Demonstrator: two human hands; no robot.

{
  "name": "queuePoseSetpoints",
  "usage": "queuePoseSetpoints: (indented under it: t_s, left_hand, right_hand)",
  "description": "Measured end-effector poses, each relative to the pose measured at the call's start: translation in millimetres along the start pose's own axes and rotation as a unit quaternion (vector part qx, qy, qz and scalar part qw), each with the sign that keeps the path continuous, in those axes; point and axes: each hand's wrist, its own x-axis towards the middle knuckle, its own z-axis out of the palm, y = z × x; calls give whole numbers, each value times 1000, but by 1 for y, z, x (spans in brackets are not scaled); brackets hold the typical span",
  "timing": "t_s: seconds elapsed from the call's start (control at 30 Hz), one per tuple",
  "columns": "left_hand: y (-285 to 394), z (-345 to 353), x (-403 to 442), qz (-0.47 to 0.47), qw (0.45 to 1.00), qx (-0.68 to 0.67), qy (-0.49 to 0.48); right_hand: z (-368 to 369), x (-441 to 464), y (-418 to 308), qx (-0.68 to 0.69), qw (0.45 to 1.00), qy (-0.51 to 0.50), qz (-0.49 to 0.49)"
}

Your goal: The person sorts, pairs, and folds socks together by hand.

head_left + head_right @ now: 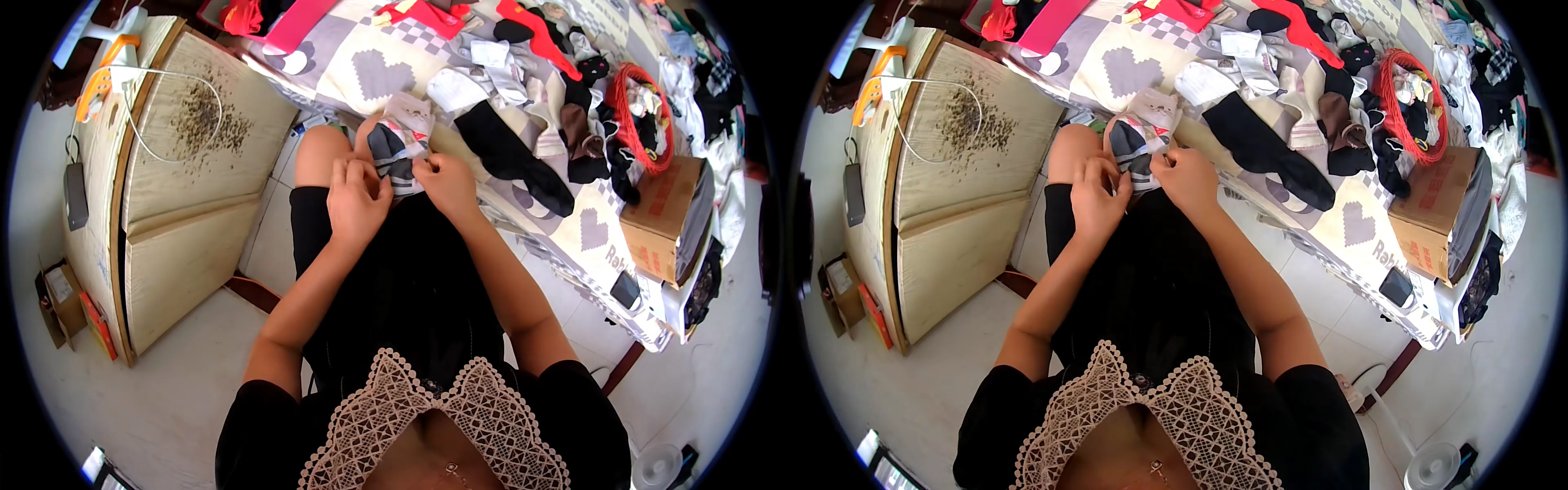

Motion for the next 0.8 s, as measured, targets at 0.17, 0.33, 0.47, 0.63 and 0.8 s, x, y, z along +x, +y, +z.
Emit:
queuePoseSetpoints:
  t_s: [0.17, 0.33, 0.47, 0.63, 0.8]
  left_hand:
    - [1, -13, 0, 391, 920, 21, 1]
    - [-5, -5, 9, 386, 921, 43, 26]
    - [-2, 0, 12, 360, 931, 19, 52]
    - [-1, 4, 9, 279, 959, -44, 24]
    - [2, 12, 7, 64, 979, -192, 25]
  right_hand:
    - [-1, 9, 0, -1, 1000, -6, -15]
    - [1, -2, 17, 112, 989, 14, -96]
    - [-18, -20, -1, 68, 933, 97, -340]
    - [-10, -8, 26, 53, 930, 29, -363]
    - [3, -5, 12, 217, 969, -4, -122]
